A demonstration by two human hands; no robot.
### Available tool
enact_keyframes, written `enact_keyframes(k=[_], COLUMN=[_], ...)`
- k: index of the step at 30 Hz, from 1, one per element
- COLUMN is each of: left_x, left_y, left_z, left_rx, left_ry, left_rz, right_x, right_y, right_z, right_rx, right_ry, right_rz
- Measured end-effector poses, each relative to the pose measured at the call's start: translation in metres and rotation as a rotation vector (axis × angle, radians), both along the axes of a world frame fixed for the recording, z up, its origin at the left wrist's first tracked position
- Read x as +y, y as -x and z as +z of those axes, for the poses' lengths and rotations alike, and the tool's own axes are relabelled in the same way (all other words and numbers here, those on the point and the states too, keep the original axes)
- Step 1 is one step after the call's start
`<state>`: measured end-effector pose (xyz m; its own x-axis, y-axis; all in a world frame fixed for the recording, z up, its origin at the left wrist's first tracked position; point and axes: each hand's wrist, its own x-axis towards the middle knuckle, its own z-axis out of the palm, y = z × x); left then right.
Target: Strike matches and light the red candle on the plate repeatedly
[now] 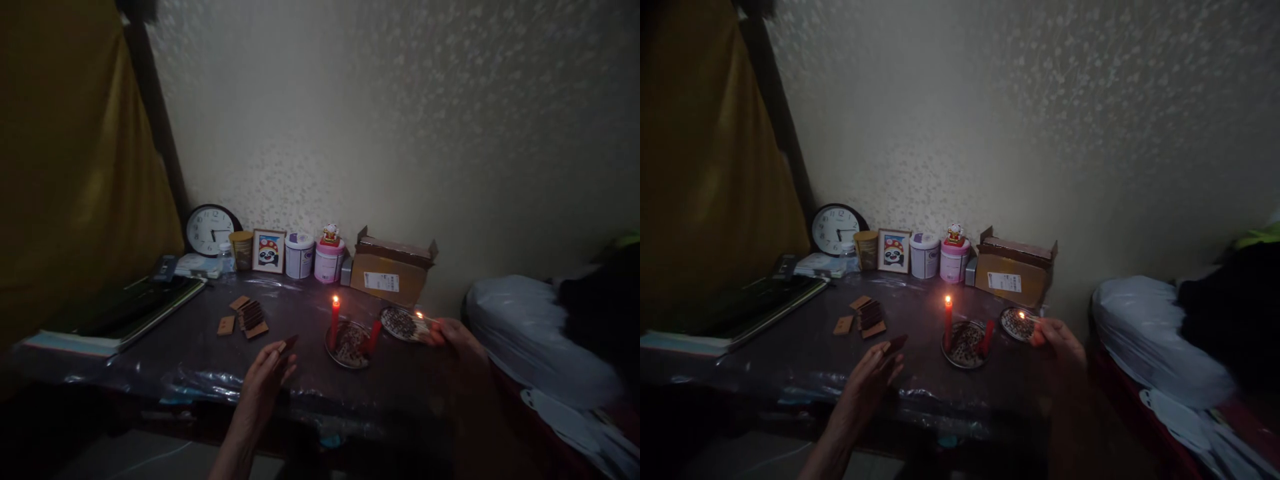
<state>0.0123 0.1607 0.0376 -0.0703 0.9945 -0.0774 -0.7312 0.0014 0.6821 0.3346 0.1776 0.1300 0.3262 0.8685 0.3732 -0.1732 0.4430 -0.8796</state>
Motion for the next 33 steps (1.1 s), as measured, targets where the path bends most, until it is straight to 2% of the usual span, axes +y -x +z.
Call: enact_keyframes(k=[3,6,9,11,15,20,24,29,31,33], left_x=[0.0,0.001,0.002,0.002,0.002,0.003,0.002,0.0,0.0,0.001], left_y=[0.0,0.0,0.0,0.0,0.001,0.001,0.0,0.001,0.002,0.003], left_z=[-0.001,-0.004,-0.006,-0.006,-0.007,-0.007,-0.005,-0.005,-0.006,-0.007], left_rx=[0.014,0.023,0.029,0.025,0.018,0.015,0.033,0.047,0.046,0.043], left_ry=[-0.008,-0.01,-0.015,-0.017,-0.014,-0.009,-0.006,-0.005,0.003,0.006], left_rz=[-0.007,-0.016,-0.024,-0.022,-0.019,-0.028,-0.009,-0.031,-0.024,-0.023], right_x=[-0.004,-0.011,-0.02,-0.025,-0.03,-0.019,-0.019,-0.024,-0.019,-0.009], right_y=[-0.011,-0.003,0.02,0.032,0.034,0.037,0.053,0.064,0.057,0.04], right_z=[0.004,0.008,0.008,0.008,0.007,0.004,0.004,0.004,0.0,-0.009], right_rx=[-0.004,-0.114,-0.259,-0.416,-0.36,-0.648,-0.534,-0.444,-0.444,-0.43], right_ry=[-0.108,-0.163,-0.063,0.064,-0.092,0.07,0.014,0.103,0.105,0.107], right_rz=[0.032,-0.055,-0.085,-0.147,0.03,0.104,0.215,0.287,0.24,0.101])
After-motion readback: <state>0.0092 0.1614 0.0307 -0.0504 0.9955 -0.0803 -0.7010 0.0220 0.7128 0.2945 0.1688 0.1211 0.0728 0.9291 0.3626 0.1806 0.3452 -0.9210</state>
